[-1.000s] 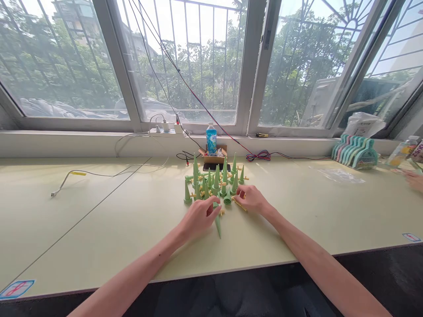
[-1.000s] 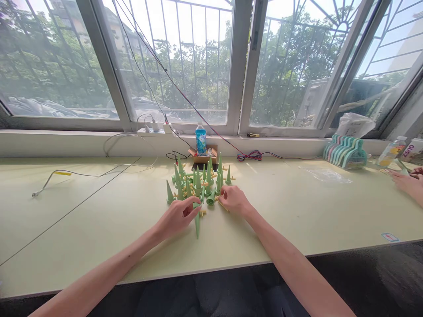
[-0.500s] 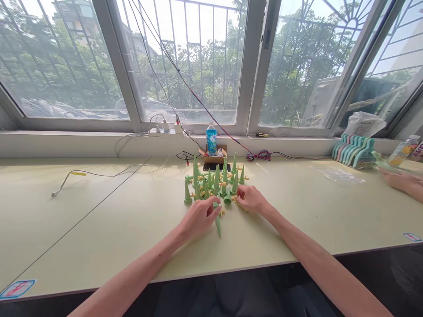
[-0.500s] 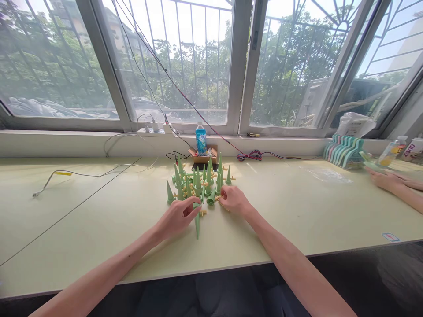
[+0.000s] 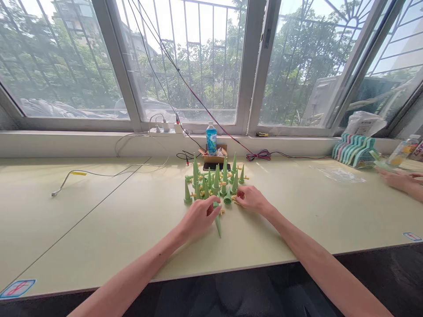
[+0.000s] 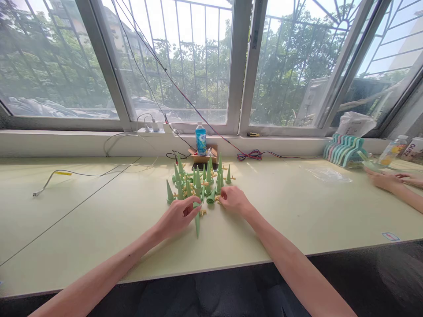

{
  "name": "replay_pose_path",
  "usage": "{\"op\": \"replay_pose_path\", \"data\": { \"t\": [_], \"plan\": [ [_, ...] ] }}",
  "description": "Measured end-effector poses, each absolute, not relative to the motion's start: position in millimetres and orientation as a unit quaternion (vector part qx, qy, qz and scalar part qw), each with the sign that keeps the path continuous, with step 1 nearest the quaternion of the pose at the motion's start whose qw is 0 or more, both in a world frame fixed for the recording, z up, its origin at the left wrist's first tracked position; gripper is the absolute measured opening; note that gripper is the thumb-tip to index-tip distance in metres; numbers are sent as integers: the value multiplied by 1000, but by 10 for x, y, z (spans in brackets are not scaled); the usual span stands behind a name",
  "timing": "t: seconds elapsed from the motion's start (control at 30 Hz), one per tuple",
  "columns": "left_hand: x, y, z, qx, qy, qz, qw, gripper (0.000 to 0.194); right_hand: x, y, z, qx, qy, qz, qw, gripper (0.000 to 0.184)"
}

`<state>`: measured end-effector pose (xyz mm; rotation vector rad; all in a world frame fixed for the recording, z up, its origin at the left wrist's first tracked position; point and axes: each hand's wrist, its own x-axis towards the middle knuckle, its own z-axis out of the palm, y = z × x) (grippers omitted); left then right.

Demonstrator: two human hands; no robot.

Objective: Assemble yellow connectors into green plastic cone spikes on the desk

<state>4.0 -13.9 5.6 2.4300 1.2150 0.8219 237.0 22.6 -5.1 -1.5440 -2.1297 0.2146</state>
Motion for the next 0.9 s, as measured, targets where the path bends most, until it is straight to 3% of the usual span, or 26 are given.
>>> {"op": "replay_pose_path", "data": {
  "t": [0.3, 0.5, 0.67, 0.9],
  "plan": [
    [31, -125, 35, 846, 422, 290, 151, 27, 2383, 260, -99, -561, -779, 81, 267, 14],
    [41, -125, 53, 844, 423, 300, 135, 25, 2379, 277, -93, -536, -751, 100, 373, 20],
    [45, -118, 47, 838, 428, 310, 132, 24, 2274, 196, -28, -454, -712, 268, 464, 25],
    [44, -107, 20, 842, 421, 309, 134, 24, 2112, 66, -17, -358, -668, 505, 413, 34]
  ]
}}
